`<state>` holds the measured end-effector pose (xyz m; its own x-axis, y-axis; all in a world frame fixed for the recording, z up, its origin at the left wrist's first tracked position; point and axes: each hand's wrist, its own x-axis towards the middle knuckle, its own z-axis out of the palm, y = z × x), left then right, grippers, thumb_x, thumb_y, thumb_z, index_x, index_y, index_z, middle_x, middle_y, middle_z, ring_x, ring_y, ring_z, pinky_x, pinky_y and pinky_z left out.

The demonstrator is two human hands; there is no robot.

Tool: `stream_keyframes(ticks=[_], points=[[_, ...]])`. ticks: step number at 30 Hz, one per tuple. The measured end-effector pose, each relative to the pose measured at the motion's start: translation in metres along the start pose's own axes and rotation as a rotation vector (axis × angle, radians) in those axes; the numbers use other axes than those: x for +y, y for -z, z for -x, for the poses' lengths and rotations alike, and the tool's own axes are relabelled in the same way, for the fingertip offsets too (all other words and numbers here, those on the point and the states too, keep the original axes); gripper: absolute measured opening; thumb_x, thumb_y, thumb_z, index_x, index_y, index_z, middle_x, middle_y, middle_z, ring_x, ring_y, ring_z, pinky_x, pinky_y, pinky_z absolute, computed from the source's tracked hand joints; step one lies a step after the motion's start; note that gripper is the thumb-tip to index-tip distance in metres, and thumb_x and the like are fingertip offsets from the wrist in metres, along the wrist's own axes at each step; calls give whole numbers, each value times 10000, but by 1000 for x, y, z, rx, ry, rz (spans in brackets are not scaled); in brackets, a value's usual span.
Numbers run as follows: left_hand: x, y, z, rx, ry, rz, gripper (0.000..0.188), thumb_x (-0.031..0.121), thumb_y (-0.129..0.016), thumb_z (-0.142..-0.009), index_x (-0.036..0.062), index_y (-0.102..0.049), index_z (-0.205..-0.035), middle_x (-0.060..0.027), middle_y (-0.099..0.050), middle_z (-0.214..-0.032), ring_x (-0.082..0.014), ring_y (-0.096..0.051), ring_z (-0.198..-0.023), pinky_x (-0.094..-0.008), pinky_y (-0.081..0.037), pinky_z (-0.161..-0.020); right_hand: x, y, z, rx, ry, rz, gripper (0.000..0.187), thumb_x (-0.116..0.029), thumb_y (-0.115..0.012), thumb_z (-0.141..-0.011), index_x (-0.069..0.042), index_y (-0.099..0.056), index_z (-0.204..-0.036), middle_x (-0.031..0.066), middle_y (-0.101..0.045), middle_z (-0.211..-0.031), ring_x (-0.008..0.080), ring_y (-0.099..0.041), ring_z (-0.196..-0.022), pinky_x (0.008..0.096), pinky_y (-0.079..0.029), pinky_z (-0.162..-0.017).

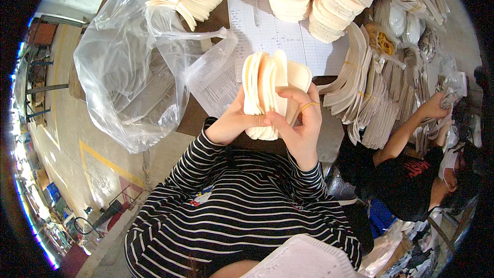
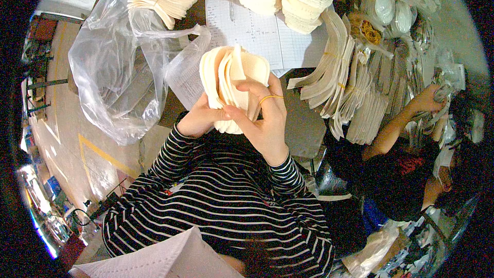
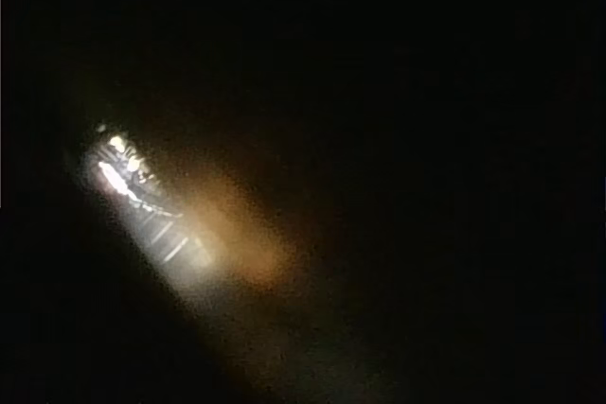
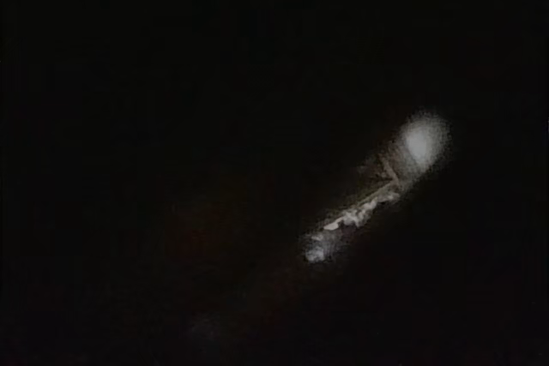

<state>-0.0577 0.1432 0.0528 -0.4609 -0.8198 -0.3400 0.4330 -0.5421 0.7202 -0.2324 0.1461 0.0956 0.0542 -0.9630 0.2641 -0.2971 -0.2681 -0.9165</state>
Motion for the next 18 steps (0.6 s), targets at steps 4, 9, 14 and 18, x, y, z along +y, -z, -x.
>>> stream_keyframes(ticks=[4, 9, 14, 18], points=[[4, -3, 0, -51, 21, 15, 1023, 36, -795, -800, 96, -112, -1560, -75, -406, -1447, -184, -395, -1336, -364, -348, -1119, 5, -5, 2, 82, -2, 4, 333, -60, -775, -771, -46, -665, -1085, 193, -589, -1204, 369, -537, -1171, 433, -459, -960], [1, 1, 0, -71, 2, -40, 1046, 107, -810, -804, 106, -95, -1567, -75, -382, -1471, -187, -375, -1350, -359, -315, -1136, 2, -7, -3, 52, 97, 142, 234, -46, -758, -781, -41, -697, -1006, 202, -513, -1250, 338, -534, -1160, 406, -439, -976], [3, -1, 2, -86, -9, -54, 1043, 182, -825, -802, 80, -115, -1560, -81, -382, -1482, -191, -379, -1356, -361, -308, -1144, -6, -5, -2, -19, 60, 139, 314, -67, -739, -812, -71, -670, -1119, 245, -447, -1373, 381, -516, -1207, 439, -453, -989], [-4, 8, 1, -111, -24, 117, 895, 219, -822, -809, 29, -279, -1495, -85, -518, -1375, -200, -512, -1264, -362, -410, -1082, 0, -6, 3, 23, -12, -220, 577, -23, -711, -829, -67, -493, -1361, 218, -415, -1430, 277, -549, -1153, 370, -512, -904]])
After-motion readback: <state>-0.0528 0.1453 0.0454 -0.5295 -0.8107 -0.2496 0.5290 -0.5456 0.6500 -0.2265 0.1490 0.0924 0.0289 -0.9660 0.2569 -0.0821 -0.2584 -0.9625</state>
